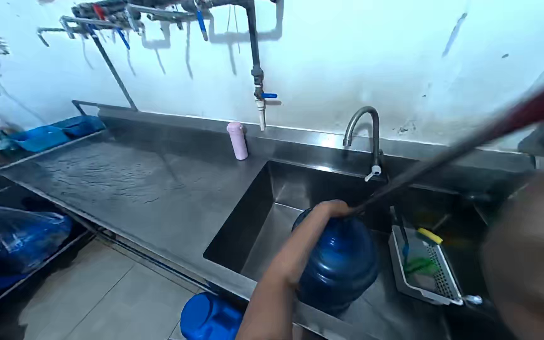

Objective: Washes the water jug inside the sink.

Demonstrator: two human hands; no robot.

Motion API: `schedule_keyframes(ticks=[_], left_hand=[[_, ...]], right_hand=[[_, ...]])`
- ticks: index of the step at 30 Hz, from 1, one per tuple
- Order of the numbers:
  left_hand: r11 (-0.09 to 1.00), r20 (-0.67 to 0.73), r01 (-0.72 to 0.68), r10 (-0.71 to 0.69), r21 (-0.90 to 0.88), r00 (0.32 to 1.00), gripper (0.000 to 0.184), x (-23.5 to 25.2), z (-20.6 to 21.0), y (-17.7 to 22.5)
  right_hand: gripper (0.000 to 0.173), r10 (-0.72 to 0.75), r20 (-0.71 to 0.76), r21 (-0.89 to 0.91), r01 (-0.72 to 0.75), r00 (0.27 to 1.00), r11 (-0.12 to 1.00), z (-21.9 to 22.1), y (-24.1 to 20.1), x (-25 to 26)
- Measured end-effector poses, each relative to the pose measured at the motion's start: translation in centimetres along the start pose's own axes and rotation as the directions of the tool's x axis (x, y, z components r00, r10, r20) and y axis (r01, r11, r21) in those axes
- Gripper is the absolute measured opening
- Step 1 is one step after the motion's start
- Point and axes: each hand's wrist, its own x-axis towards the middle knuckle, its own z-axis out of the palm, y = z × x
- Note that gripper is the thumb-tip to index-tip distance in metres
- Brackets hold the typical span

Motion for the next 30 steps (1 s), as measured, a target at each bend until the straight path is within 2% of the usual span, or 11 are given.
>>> schedule_keyframes(ticks=[3, 5, 8, 11, 13, 15, 17, 20, 24, 28, 30], left_hand=[[0.980, -0.134, -0.131, 0.112, -0.149, 0.985, 0.038, -1.4, 2.2, -2.1], [0.791, -0.288, -0.305, 0.171, -0.530, 0.942, 0.040, -2.4, 4.0, -3.6], [0.740, -0.330, -0.411, 0.266, -0.532, 0.906, 0.054, -3.5, 7.3, -4.7], [0.822, -0.333, -0.428, 0.312, -0.376, 0.890, 0.076, -3.1, 10.7, -0.9], [0.842, -0.340, -0.458, 0.358, -0.284, 0.870, 0.067, -2.0, 14.3, 2.5], [0.839, -0.284, -0.524, 0.471, -0.149, 0.835, 0.060, -0.8, 17.5, 4.9], [0.784, -0.149, -0.620, 0.610, -0.031, 0.778, 0.058, -0.4, 21.5, 5.4], [0.676, -0.035, -0.730, 0.736, 0.096, 0.677, 0.063, 0.8, 25.5, 2.6], [0.779, -0.193, -0.620, 0.626, 0.096, 0.756, 0.063, 2.0, 22.5, -1.5], [0.804, -0.077, -0.576, 0.590, 0.146, 0.804, 0.059, 3.1, 22.1, -3.3], [0.821, -0.018, -0.540, 0.552, 0.185, 0.834, 0.063, 3.3, 21.6, -2.6]], right_hand=[[0.023, 0.437, 0.225, 0.094, -0.466, 0.871, 0.880, 4.1, 14.8, -8.8], [0.028, 0.409, 0.349, 0.030, -0.447, 0.843, 0.894, 2.7, 18.9, -13.0], [0.033, 0.358, 0.537, -0.319, -0.208, 0.764, 0.924, -1.4, 17.5, -11.6], [0.025, 0.651, 0.691, -0.718, 0.195, 0.314, 0.668, -4.3, 11.9, -6.2], [0.030, 0.931, 0.359, -0.814, 0.468, -0.063, 0.345, -5.5, 7.8, -6.5], [0.036, 0.977, 0.041, -0.839, 0.524, -0.209, 0.147, -9.0, 6.0, -10.6], [0.043, 0.974, 0.066, -0.933, 0.334, -0.216, 0.137, -14.9, 5.6, -15.8], [0.043, 0.984, 0.176, -0.961, -0.221, -0.035, 0.164, -19.7, 6.3, -25.9], [0.032, 0.999, 0.013, -0.705, -0.708, 0.038, 0.036, -15.4, 10.3, -30.2], [0.030, 0.953, 0.004, -0.837, -0.523, -0.303, -0.163, -12.6, 15.0, -29.2], [0.035, 0.956, -0.030, -0.966, -0.238, -0.292, -0.103, -14.2, 15.8, -26.8]])
